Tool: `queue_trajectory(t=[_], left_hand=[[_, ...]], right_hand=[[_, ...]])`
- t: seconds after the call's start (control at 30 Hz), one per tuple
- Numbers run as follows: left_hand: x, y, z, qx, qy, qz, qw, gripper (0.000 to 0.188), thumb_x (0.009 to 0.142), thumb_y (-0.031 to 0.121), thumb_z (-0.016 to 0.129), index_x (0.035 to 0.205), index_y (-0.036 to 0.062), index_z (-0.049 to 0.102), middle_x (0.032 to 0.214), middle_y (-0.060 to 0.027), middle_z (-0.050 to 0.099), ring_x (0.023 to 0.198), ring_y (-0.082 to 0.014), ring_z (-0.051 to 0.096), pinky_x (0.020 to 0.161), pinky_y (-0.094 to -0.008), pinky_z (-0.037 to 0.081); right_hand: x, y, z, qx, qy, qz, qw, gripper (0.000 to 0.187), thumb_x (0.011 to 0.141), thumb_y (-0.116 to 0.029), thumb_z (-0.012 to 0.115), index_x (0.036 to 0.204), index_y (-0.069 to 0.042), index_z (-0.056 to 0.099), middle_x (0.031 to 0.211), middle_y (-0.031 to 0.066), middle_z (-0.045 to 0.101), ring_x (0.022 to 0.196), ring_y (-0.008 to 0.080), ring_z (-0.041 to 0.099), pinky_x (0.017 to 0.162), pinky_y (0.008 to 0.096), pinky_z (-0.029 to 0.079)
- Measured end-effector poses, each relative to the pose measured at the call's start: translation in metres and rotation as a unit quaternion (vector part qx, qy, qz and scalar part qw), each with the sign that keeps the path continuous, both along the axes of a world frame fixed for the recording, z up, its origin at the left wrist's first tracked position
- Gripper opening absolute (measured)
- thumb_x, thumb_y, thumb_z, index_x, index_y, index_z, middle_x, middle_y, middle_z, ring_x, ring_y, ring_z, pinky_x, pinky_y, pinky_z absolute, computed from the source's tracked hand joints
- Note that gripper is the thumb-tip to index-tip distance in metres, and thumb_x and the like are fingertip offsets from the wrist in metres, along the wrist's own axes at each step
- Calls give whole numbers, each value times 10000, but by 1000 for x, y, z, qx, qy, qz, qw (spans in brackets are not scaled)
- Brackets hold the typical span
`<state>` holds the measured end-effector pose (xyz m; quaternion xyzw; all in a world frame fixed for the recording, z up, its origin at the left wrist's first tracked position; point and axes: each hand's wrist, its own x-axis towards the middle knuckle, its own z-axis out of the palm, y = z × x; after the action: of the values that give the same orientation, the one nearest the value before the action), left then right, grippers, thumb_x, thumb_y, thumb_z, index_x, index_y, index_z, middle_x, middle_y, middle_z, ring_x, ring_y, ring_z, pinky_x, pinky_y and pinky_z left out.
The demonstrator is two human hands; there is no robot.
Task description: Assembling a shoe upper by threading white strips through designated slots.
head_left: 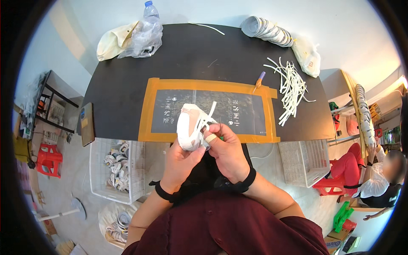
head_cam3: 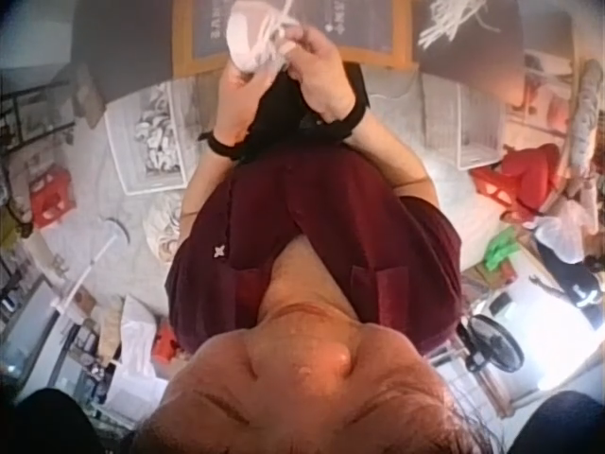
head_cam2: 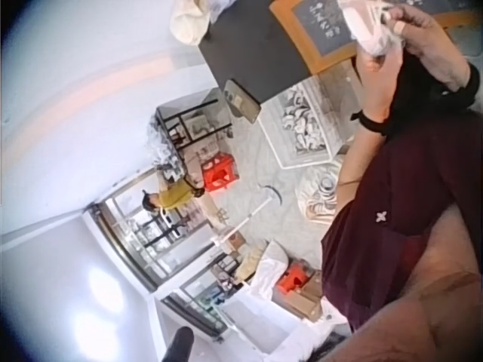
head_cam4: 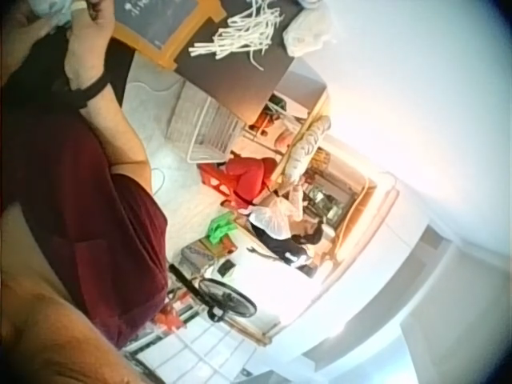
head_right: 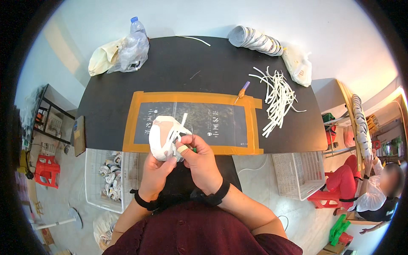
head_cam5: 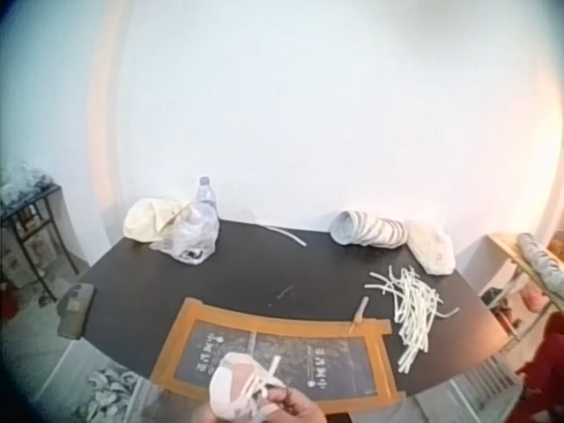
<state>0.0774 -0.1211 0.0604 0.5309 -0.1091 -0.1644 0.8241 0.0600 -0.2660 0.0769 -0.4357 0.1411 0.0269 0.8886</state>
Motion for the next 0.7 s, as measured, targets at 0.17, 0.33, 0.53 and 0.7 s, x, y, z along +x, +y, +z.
queue_trajectory(t=[0.17,0.33,0.53,0.7], left_hand=[[2,0,-4,41,-22,23,999,338,933,43,628,1262,31,554,1149,-9,629,1009,-81,581,866,-257,478],[2,-2,-1,42,-37,30,998,329,927,60,654,1246,20,586,1135,-20,653,1009,-89,593,889,-264,474],[2,-3,-3,31,-22,22,999,313,932,51,653,1235,10,590,1141,-22,652,1020,-80,594,874,-259,479],[1,-2,-10,1,-1,19,1000,312,927,48,654,1231,14,590,1136,-18,651,1015,-81,595,877,-261,475]], right_hand=[[-1,2,-8,9,4,-3,1000,72,943,-147,669,981,-116,615,809,-87,544,639,-10,423,533,174,312],[-3,0,-8,-30,-35,18,999,54,948,-130,657,971,-113,612,827,-85,539,658,-10,419,542,168,318],[-7,-5,-13,-84,-20,26,996,46,953,-119,648,956,-112,602,807,-90,515,650,-6,388,545,170,316],[-6,0,-13,-32,-11,-11,999,60,956,-128,647,933,-119,593,776,-94,498,628,-1,371,536,176,309]])
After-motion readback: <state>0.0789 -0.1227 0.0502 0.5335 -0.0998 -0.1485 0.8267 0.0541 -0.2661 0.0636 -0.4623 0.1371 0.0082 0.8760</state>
